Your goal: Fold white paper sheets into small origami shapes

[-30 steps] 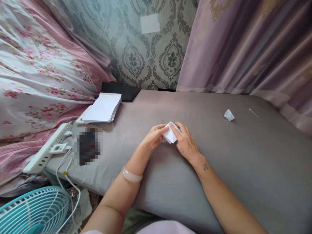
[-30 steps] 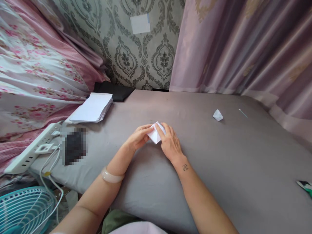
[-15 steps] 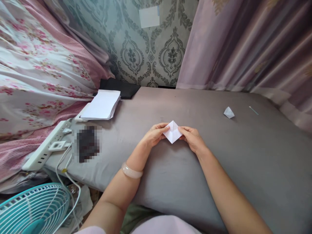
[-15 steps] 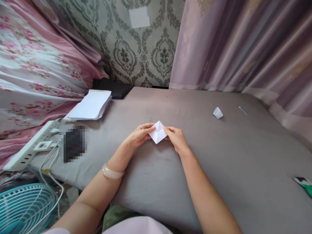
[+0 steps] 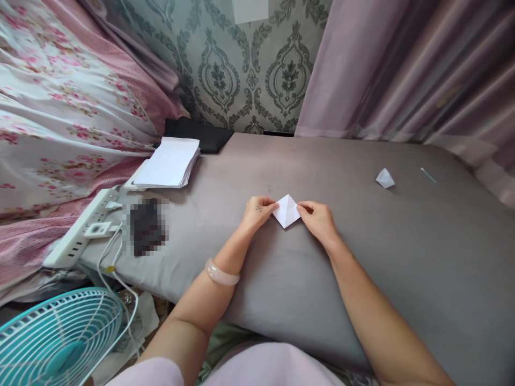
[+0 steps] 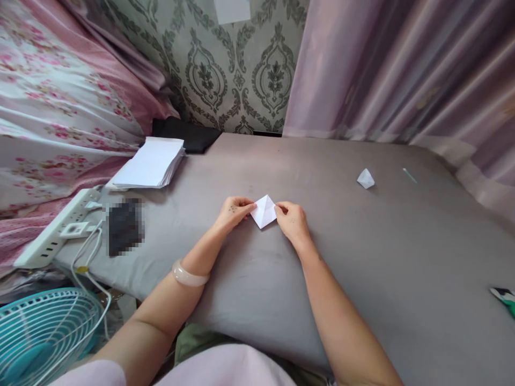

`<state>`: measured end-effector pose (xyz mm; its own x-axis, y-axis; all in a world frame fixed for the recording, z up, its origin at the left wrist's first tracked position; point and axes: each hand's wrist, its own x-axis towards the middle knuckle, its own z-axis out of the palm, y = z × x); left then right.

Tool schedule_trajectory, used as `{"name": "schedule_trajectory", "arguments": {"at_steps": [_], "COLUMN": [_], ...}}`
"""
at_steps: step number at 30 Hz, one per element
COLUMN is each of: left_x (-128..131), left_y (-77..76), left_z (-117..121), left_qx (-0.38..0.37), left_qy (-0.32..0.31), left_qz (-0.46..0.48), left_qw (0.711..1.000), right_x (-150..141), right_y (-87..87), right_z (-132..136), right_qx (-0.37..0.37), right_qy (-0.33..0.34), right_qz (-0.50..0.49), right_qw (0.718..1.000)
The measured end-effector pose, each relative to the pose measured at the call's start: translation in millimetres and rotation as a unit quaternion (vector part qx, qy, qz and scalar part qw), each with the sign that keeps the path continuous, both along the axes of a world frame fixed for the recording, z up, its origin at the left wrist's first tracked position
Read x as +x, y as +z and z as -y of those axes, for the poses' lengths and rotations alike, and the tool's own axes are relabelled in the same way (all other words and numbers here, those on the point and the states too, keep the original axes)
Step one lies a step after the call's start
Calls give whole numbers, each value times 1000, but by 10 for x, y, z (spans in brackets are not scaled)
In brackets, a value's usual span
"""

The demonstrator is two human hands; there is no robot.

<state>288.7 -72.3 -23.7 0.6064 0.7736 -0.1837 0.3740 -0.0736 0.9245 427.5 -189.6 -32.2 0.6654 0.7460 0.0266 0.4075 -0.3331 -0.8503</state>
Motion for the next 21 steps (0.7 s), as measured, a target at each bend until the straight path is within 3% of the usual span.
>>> {"name": "schedule_trajectory", "arguments": {"at_steps": [4, 7, 10, 16, 21], "left_x": [37, 80, 106, 117, 98], "left_y": [48, 23, -32, -76, -40], "left_z": [33, 40, 38, 42, 6], "left_qx": [114, 167, 204, 223, 205], "left_qy": [7, 17, 16, 6, 10], "left_qz": [-75, -107, -126, -138, -120], "left_qw": [991, 980, 971, 965, 971], "right_x": [-69, -114, -119, -77, -102], "right_y": [-18, -36, -63, -126, -148], "right_z": [-21, -28, -29, -95, -151], "right_qx": [-46, -69, -50, 51, 10], "right_qy": [2, -2, 1, 124, 125], "right_qz": [171, 234, 262, 259, 267], "right_qw": [984, 970, 964, 957, 955]}}
